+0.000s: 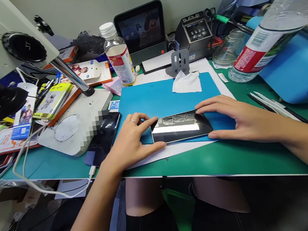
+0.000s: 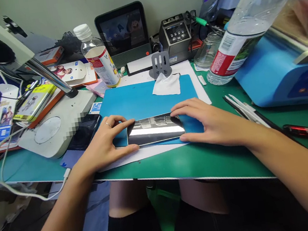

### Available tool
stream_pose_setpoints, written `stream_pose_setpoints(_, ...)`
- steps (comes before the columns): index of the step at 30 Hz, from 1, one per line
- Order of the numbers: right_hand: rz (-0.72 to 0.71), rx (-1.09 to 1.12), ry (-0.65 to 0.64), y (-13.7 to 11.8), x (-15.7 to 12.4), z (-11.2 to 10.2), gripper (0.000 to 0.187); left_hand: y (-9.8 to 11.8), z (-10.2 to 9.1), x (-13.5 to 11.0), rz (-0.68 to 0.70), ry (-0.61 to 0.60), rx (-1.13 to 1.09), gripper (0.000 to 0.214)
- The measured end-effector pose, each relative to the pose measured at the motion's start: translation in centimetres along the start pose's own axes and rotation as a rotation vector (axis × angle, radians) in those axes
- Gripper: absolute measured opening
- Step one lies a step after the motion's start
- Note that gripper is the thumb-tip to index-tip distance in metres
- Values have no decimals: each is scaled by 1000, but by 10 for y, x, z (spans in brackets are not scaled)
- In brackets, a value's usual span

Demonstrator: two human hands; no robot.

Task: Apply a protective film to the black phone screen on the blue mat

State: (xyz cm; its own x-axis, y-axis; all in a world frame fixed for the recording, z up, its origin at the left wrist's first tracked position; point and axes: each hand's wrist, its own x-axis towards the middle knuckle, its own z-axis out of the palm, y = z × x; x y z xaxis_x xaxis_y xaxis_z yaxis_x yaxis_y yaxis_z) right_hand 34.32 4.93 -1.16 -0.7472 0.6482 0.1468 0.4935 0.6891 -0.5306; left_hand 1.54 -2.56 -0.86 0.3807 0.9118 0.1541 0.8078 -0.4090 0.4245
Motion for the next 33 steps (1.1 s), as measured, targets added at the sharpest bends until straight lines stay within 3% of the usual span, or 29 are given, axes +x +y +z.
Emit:
stream_pose_setpoints(7,-4,11,20,4,1,0,45,-3,-1,1,-3,4,-18,65)
stream_pose_setpoints(14,-14,-37,14,7,0,3,61,-2,-2,0,-7,-4,-31,83)
stream_pose_setpoints(20,-21,-50,5,6,0,2,66,0,-2,-1,-8,1,-23,68)
stream_pose_setpoints(29,-16,-5,-16,2,0,2,63,-5,2,-1,0,22,-22,66)
stream_pose_setpoints(33,51,55,75,-1,1,-7,51,-7,4,0,4,29,-28,66)
